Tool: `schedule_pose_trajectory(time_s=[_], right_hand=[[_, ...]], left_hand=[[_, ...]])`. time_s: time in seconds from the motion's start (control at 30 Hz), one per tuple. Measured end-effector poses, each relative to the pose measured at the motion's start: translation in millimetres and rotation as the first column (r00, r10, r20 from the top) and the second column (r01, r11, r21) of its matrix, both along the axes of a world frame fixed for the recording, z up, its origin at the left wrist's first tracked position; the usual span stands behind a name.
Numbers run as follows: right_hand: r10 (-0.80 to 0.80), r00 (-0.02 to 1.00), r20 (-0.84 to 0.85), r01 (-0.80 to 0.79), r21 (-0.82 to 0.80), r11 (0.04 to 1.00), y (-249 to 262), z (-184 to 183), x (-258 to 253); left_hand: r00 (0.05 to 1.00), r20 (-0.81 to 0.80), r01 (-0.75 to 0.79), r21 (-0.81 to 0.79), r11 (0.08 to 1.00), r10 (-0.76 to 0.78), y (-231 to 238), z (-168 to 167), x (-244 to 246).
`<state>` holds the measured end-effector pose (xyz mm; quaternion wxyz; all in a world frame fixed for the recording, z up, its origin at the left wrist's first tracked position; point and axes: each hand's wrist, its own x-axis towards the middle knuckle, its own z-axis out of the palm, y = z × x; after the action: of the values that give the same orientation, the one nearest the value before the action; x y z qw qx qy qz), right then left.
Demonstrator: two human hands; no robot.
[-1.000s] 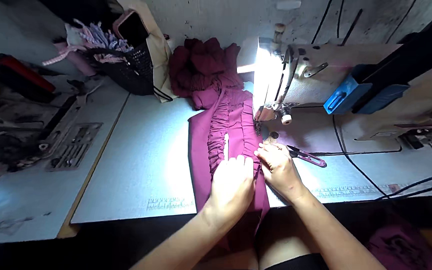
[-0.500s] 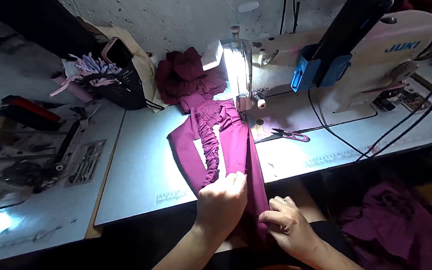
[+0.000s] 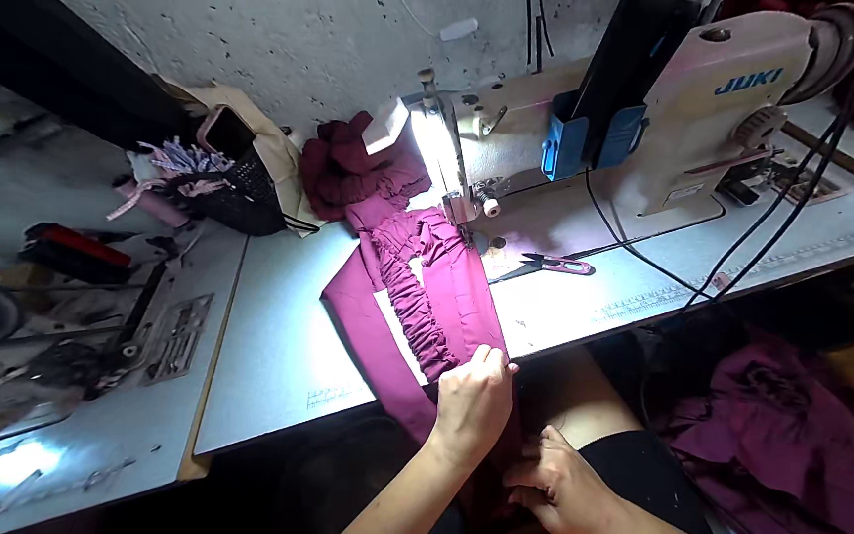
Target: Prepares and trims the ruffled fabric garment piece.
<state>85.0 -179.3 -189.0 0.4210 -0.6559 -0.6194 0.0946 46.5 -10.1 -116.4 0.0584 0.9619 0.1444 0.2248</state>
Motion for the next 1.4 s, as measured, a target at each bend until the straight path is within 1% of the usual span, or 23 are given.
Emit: schedule_pose_trajectory(time_s=[0.1, 0.2, 0.27, 0.3, 0.33, 0.37, 0.4, 0.43, 0.47, 0.5, 0.53, 0.57, 0.6, 0.67, 0.7, 0.77, 0.83, 0.9, 1.03, 1.1, 1.23, 1.33, 1.4], right_hand=[[0.002, 1.000, 0.003, -0.002, -0.005, 1.000, 0.5, -0.9, 0.2], [0.030, 1.000, -0.007, -0.030, 0.010, 1.000, -0.8, 3.5, 2.0], [0.094, 0.996, -0.012, -0.093, 0.027, 0.995, -2.9, 10.6, 5.8], [0.156, 0.987, -0.040, -0.155, 0.025, 0.988, -4.2, 17.5, 9.9], [0.245, 0.964, -0.105, -0.244, 0.023, 0.970, -5.0, 26.3, 16.4], [0.341, 0.918, -0.201, -0.341, 0.036, 0.939, -4.5, 36.7, 25.8], [0.406, 0.861, -0.305, -0.402, 0.078, 0.912, -1.4, 47.8, 37.8], [0.416, 0.834, -0.363, -0.398, 0.128, 0.908, 5.3, 59.8, 52.4], [0.378, 0.845, -0.378, -0.340, 0.165, 0.926, 16.4, 71.5, 69.1], [0.302, 0.886, -0.351, -0.258, 0.168, 0.951, 31.6, 81.7, 88.0], [0.195, 0.942, -0.274, -0.162, 0.137, 0.977, 51.3, 88.6, 108.1], [0.084, 0.984, -0.159, -0.072, 0.079, 0.994, 74.5, 90.7, 128.1], [0.014, 1.000, -0.028, -0.014, 0.001, 1.000, 98.7, 88.9, 147.7], [-0.020, 0.983, 0.182, 0.041, -0.111, 0.993, 144.6, 82.3, 179.7], [-0.021, 0.966, 0.256, 0.061, -0.151, 0.987, 162.1, 79.8, 190.5], [-0.025, 0.940, 0.339, 0.082, -0.154, 0.985, 180.8, 77.0, 199.9], [-0.015, 0.931, 0.364, 0.044, -0.072, 0.996, 179.4, 74.3, 197.2], [0.013, 0.939, 0.343, -0.017, 0.010, 1.000, 164.1, 67.2, 186.8], [0.160, 0.973, 0.166, -0.170, 0.047, 0.984, 119.6, 54.3, 156.2], [0.199, 0.974, 0.107, -0.208, 0.081, 0.975, 102.1, 54.0, 142.9], [0.182, 0.982, 0.054, -0.188, 0.146, 0.971, 79.0, 49.4, 121.9], [0.098, 0.994, 0.043, -0.104, 0.197, 0.975, 73.5, 39.7, 112.1], [0.039, 0.998, 0.056, -0.050, 0.217, 0.975, 71.8, 35.8, 107.6]], left_hand=[[1.000, 0.017, 0.004, -0.026, 1.000, -0.004, -2.3, -4.1, -2.7], [1.000, -0.007, -0.003, 0.047, 0.999, 0.003, -11.0, -3.7, -6.3], [1.000, 0.004, -0.016, 0.091, 0.996, 0.016, -14.7, -7.0, -6.2], [0.999, 0.026, -0.027, 0.088, 0.996, 0.025, -14.8, -8.6, -5.4], [0.998, 0.046, -0.035, 0.069, 0.997, 0.032, -13.7, -9.0, -4.9], [0.997, 0.066, -0.037, 0.045, 0.998, 0.034, -11.7, -8.8, -4.8], [0.996, 0.086, -0.039, 0.023, 0.999, 0.037, -9.5, -8.0, -5.2], [0.994, 0.101, -0.039, 0.003, 0.999, 0.039, -7.3, -6.3, -6.0], [0.993, 0.109, -0.040, -0.007, 0.999, 0.040, -5.6, -4.0, -7.0], [0.994, 0.107, -0.037, -0.012, 0.999, 0.038, -4.1, -1.3, -8.2], [0.993, 0.108, -0.038, -0.009, 0.999, 0.039, -2.8, 0.7, -8.3], [0.993, 0.111, -0.039, -0.006, 0.999, 0.040, -1.4, 2.6, -8.0], [0.993, 0.112, -0.041, 0.000, 0.999, 0.040, -0.2, 4.5, -7.2], [0.991, 0.130, -0.040, 0.011, 0.999, 0.038, 2.4, 9.4, -5.2], [0.989, 0.141, -0.042, 0.012, 0.999, 0.040, 3.5, 12.5, -4.5], [0.985, 0.164, -0.052, -0.006, 0.999, 0.052, 5.7, 19.0, -4.6], [0.981, 0.180, -0.060, -0.039, 0.997, 0.066, 8.0, 24.2, -6.1], [0.980, 0.189, -0.056, -0.067, 0.996, 0.067, 10.1, 25.3, -7.0], [0.986, 0.167, -0.002, -0.074, 0.997, 0.015, 11.0, 18.3, -2.3], [0.988, 0.151, 0.026, -0.073, 0.997, -0.015, 9.9, 14.3, -1.0], [0.989, 0.144, 0.053, -0.117, 0.992, -0.036, 8.4, 5.1, -3.5], [0.989, 0.146, 0.048, -0.163, 0.985, -0.024, 5.4, 0.2, -6.3], [0.994, 0.103, 0.061, -0.214, 0.975, -0.040, 6.9, 3.4, -9.0]])
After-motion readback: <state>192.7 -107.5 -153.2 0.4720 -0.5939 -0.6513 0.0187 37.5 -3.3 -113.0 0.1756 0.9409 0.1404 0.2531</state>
